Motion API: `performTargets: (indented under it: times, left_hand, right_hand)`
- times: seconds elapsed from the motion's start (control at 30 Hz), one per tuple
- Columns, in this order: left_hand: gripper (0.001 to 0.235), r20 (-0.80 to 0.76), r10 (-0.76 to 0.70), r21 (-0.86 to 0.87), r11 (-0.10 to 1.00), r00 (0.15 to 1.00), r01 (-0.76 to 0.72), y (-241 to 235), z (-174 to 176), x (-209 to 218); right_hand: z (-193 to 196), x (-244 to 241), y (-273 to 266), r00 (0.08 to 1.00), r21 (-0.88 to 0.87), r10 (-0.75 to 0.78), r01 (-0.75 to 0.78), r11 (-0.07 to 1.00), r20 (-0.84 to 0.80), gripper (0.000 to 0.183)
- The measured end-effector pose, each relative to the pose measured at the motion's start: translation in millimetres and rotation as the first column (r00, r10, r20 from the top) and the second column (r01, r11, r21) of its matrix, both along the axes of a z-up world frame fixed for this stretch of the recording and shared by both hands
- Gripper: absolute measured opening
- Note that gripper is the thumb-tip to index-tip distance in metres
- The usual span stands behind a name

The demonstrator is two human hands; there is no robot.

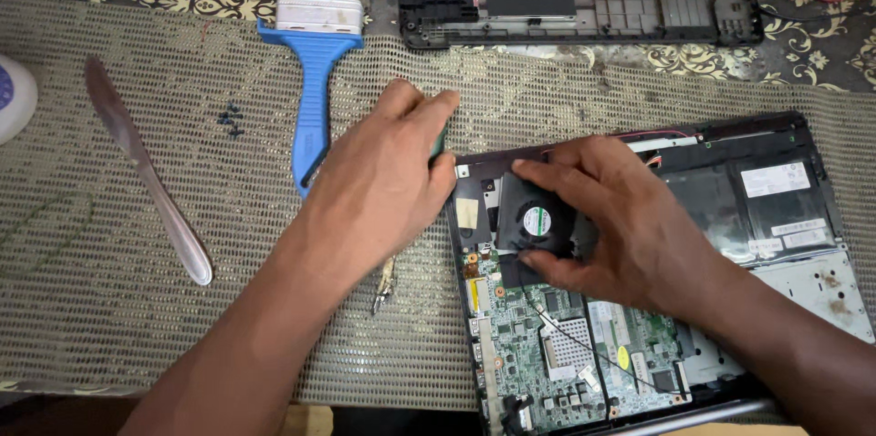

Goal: The person repeatedly removes and reinstalls a laptop cooling fan and heatsink assembly using a screwdriver. They unscrew the fan, lift it off the motherboard, then place it back and tighten the screws, repeating this cycle multiple times.

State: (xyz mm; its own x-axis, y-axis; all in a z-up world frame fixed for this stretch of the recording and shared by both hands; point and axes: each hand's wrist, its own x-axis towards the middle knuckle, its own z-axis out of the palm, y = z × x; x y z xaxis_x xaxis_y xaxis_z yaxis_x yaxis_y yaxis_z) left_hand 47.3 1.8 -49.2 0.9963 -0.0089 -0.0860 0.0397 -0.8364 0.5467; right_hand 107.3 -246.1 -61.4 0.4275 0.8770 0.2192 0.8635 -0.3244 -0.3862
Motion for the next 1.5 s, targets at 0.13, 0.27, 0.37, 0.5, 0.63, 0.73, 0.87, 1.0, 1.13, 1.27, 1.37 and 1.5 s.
performTargets:
  times: [0.13,0.27,0.37,0.5,0.63,0.73,0.87,1.0,1.13,1.27,1.37,1.5]
  left_hand:
    - [0.061,-0.001,0.004,0.035,0.999,1.000,-0.004,-1.5,1.9,-0.4]
    - [0.055,0.051,-0.028,0.059,0.998,0.998,0.025,-0.3,-0.6,-3.0]
    - [0.045,0.149,-0.059,0.097,0.994,0.987,0.045,0.6,-3.7,-6.0]
    - [0.033,0.386,-0.119,0.175,0.983,0.915,0.054,0.0,-4.4,-8.3]
    - [0.032,0.401,-0.146,0.231,0.971,0.904,0.055,-3.1,-2.9,-8.5]
    - [0.035,0.423,-0.159,0.221,0.973,0.892,0.069,-3.2,-4.5,-8.6]
    - [0.029,0.415,-0.180,0.192,0.976,0.892,0.107,-3.4,-5.4,-9.3]
    - [0.026,0.382,-0.193,0.189,0.974,0.904,0.128,-4.0,-5.8,-9.5]
    - [0.018,0.379,-0.214,0.199,0.969,0.901,0.146,-5.3,0.3,-11.8]
    - [0.021,0.457,-0.180,0.062,0.983,0.871,0.171,-12.2,5.0,-12.5]
    - [0.033,0.454,-0.150,-0.108,0.969,0.878,0.221,-16.8,2.9,-12.4]
    - [0.029,0.066,-0.021,-0.407,0.912,0.998,0.047,-20.0,13.6,-12.8]
  right_hand:
    - [-1.5,0.7,0.2,1.000,-0.007,0.004,-0.004,1.000,0.009,0.083]
    - [-0.8,-1.1,0.4,0.997,-0.011,-0.055,0.056,0.998,0.062,0.079]
    - [-1.3,-1.9,0.2,0.992,-0.026,-0.103,0.105,0.994,0.068,0.079]
    - [2.9,-3.3,4.4,0.993,0.002,-0.120,0.120,0.993,0.021,0.077]
    - [0.8,-2.3,4.4,0.994,0.033,-0.103,0.103,0.994,-0.020,0.076]
    - [-0.3,-1.7,3.7,0.998,0.045,-0.056,0.054,0.998,0.040,0.082]
    - [-0.2,-0.1,1.7,0.999,0.074,-0.037,0.036,0.997,0.021,0.081]
    - [1.4,0.0,2.5,0.997,0.064,-0.033,0.028,0.998,0.066,0.076]
    - [-4.3,2.6,-1.8,0.999,0.038,-0.039,0.037,0.999,0.032,0.081]
    - [-1.9,1.7,-1.7,0.991,0.098,-0.095,0.104,0.990,-0.093,0.079]
    - [-4.3,-1.9,-1.5,0.994,0.197,-0.084,0.097,0.975,-0.074,0.076]
    - [-17.7,-1.4,-8.5,0.991,0.342,-0.060,0.097,0.935,-0.119,0.094]
